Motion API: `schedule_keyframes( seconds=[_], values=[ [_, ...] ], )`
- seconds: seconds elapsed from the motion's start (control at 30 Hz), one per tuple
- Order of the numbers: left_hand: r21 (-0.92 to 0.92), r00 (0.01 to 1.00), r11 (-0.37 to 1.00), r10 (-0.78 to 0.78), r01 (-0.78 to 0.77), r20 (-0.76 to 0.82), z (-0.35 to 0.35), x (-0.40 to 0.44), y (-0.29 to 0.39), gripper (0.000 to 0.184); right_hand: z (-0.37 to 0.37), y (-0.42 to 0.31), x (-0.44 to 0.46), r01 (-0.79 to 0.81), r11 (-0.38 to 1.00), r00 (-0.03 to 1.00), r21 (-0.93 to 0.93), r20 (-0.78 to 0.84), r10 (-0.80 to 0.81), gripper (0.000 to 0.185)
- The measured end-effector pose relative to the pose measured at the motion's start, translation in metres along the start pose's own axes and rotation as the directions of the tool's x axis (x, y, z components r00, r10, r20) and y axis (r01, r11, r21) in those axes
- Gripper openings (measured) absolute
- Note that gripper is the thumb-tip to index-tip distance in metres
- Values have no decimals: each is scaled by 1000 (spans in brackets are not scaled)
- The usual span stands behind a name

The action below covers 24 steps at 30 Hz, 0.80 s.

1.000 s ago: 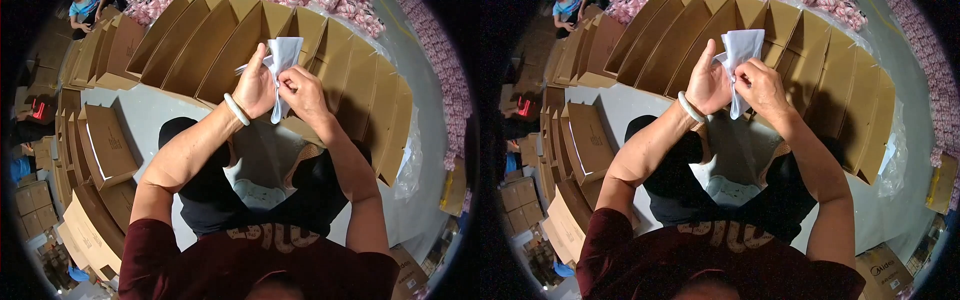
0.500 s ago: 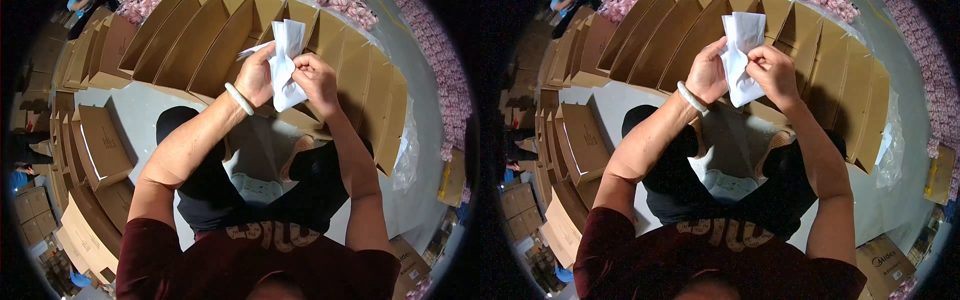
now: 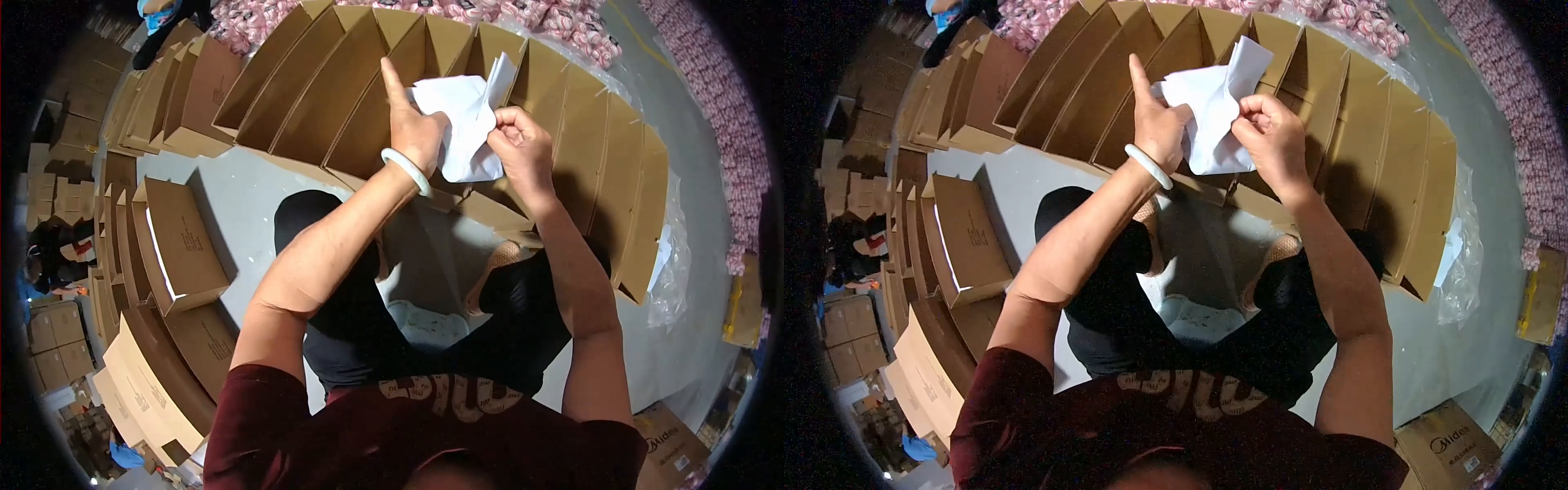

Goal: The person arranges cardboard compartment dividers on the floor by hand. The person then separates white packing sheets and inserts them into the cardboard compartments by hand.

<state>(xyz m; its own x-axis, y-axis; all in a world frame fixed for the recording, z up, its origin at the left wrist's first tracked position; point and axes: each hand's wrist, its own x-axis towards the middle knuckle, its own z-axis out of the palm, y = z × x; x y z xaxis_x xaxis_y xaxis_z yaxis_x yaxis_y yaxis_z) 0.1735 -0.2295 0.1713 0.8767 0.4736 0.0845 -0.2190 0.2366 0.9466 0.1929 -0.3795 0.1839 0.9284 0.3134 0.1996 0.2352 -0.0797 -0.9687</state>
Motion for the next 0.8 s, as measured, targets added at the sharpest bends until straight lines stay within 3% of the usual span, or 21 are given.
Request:
schedule_keyframes(
  seconds=[0.03, 0.1, 0.17, 0.2, 0.23, 0.3, 0.33, 0.37, 0.4, 0.43, 0.53, 0.67, 0.8],
  values=[
    [148, 987, 976, 153, -158, 42, -2, 2, -4, 98, 2, 7, 3, 64, 997, 998, 43, 9, -65, 9],
    [177, 975, 959, 210, -220, 75, -6, 8, -10, 87, 6, 15, 6, 78, 991, 997, 111, -8, -78, 9],
    [188, 995, 977, 102, -102, 6, -8, 8, -10, 67, 9, 14, 6, 77, 982, 997, 175, -22, -75, 9],
    [71, 994, 992, 106, -104, -21, -8, 9, -17, 36, 10, 13, 7, 79, 982, 997, 169, -13, -78, 7],
    [71, 994, 992, 104, -102, -21, -9, 9, -19, 36, 10, 13, 9, 81, 983, 997, 165, -4, -82, 6],
    [-15, 994, 997, -68, 69, 83, -14, 11, -23, 10, 11, 23, 14, 80, 985, 996, 153, 12, -83, 5],
    [-13, 994, 998, -67, 69, 81, -13, 9, -18, 10, 11, 25, 16, 79, 987, 996, 141, 29, -84, 4],
    [-21, 974, 983, -180, 185, 137, -13, 8, -14, 3, 11, 27, 17, 79, 987, 996, 142, 30, -84, 4],
    [-23, 938, 954, -289, 298, 193, -12, 6, -10, 12, 11, 27, 17, 88, 992, 995, 96, 33, -91, 3],
    [-23, 938, 954, -290, 299, 191, -10, 4, -6, 12, 11, 27, 17, 95, 994, 995, 49, 37, -97, 2],
    [-259, 901, 863, -412, 433, 135, -4, -2, 4, 22, 8, 22, 18, 10, 992, 998, 128, 54, -17, 3],
    [-253, 888, 853, -420, 457, 186, -9, 5, 1, 26, 6, 17, 17, 27, 981, 998, 190, 55, -38, 7],
    [-189, 916, 902, -354, 388, 190, -6, -2, 6, 24, 7, 14, 15, 124, 992, 988, 28, 86, -126, 14]
  ],
)
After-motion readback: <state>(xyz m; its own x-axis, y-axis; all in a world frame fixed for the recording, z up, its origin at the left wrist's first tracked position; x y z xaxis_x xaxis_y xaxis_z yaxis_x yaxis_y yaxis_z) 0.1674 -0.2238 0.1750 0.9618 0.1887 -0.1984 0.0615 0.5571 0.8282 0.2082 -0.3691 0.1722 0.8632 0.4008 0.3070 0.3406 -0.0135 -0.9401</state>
